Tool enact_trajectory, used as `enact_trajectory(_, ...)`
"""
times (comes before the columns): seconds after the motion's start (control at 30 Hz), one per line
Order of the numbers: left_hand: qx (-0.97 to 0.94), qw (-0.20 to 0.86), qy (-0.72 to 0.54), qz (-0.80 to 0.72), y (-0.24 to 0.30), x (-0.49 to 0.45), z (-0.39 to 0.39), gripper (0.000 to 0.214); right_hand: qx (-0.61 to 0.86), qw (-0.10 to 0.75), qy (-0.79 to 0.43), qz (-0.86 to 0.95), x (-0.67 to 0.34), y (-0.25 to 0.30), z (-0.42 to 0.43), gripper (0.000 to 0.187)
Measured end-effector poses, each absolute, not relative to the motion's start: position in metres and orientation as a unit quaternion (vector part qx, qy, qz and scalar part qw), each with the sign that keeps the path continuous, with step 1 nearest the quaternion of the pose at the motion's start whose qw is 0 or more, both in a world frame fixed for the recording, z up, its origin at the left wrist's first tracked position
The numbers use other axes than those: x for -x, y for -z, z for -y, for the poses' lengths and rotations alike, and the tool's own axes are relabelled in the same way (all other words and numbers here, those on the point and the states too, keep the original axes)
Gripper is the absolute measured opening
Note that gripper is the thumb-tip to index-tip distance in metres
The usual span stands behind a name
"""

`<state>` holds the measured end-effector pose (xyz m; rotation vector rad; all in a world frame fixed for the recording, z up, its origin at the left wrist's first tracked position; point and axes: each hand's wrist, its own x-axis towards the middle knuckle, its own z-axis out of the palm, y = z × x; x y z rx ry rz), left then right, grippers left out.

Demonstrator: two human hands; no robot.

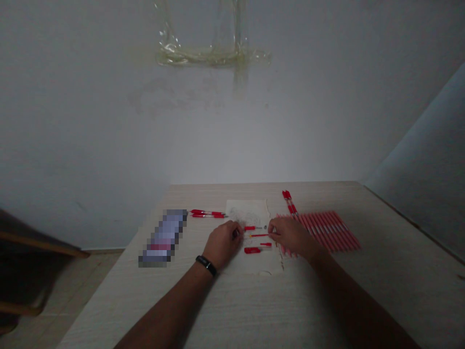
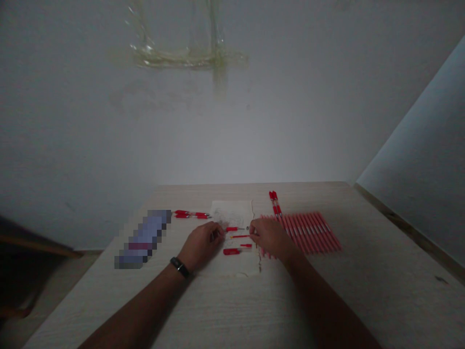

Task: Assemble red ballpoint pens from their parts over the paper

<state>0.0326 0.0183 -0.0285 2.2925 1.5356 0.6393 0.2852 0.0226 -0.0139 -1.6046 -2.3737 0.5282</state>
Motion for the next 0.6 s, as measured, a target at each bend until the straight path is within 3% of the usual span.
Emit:
enact_trajectory(0.3, -0.825, 0.166, -0.204, -0.501, 0.0205, -0.0369, -0.0145, 0.011, 0.561, 0.075, -0.265, 0.781, -0.2844, 0.0185, -0.0242, 0.017)
enact_trajectory(0.6, -0.828, 0.179, -0.191, -0.495, 0.0198, -0.0368, -0.0138, 0.012, 0.563, 0.067, -0.248, 0.786, -0.2822, 0.0154, -0.0251, 0.015)
